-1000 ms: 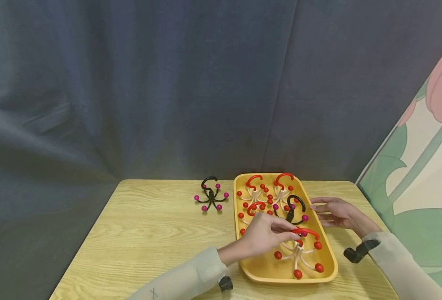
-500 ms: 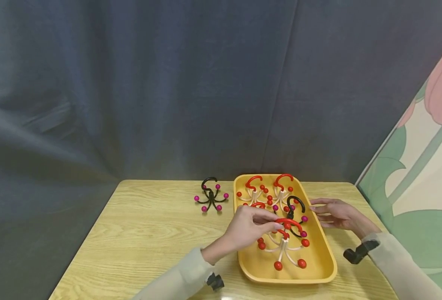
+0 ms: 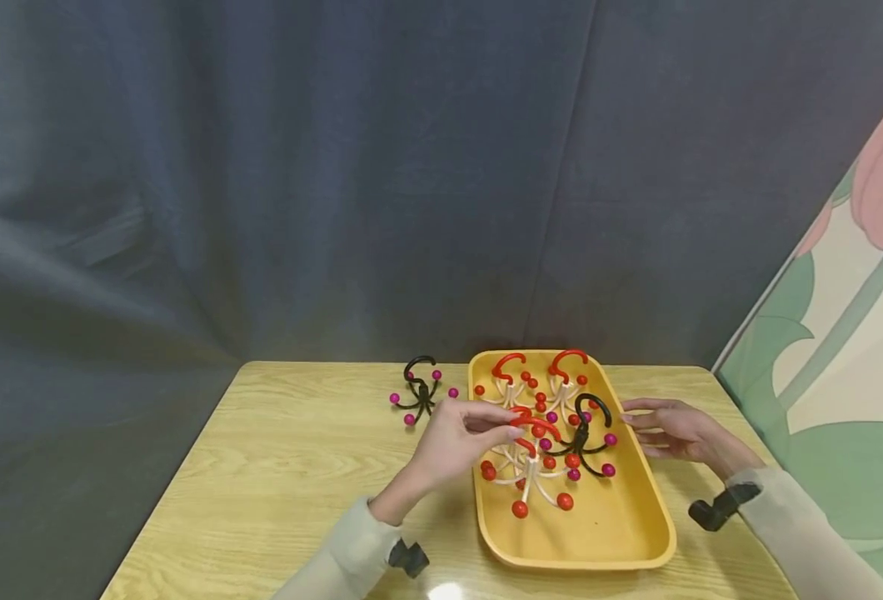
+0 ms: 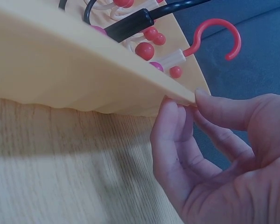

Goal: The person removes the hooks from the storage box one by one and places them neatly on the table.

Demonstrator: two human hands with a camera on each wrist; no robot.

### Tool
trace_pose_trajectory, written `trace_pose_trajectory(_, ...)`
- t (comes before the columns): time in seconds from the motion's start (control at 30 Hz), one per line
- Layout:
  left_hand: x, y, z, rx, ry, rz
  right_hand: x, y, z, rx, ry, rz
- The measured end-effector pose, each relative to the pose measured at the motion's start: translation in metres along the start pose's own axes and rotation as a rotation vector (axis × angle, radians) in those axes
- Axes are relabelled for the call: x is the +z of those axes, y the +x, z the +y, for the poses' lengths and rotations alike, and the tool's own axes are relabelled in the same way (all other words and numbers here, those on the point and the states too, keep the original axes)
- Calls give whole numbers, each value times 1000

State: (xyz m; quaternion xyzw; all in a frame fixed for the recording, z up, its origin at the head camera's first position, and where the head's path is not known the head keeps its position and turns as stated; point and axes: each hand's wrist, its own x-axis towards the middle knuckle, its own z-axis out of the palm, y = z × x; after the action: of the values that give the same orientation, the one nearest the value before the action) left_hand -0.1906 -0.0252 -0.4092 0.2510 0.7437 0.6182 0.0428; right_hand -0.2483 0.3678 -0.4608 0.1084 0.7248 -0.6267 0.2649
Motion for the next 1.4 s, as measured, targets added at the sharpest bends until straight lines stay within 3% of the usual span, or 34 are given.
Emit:
trace_pose_trajectory(0.43, -45, -4, -2, 11, -33, 44, -1, -1, -1, 4, 5, 0)
trace_pose_trajectory(0.67, -68, -9, -1, -11, 47, 138, 0, -2, -2, 13, -4, 8)
trace_pose_trajectory(1.03, -97, -17, -5, -45, 9, 230, -1, 0, 0, 7, -10, 7)
trace_pose_trajectory(1.4, -122, -24, -7, -73, 40, 306, 0, -1, 0, 0, -10, 1)
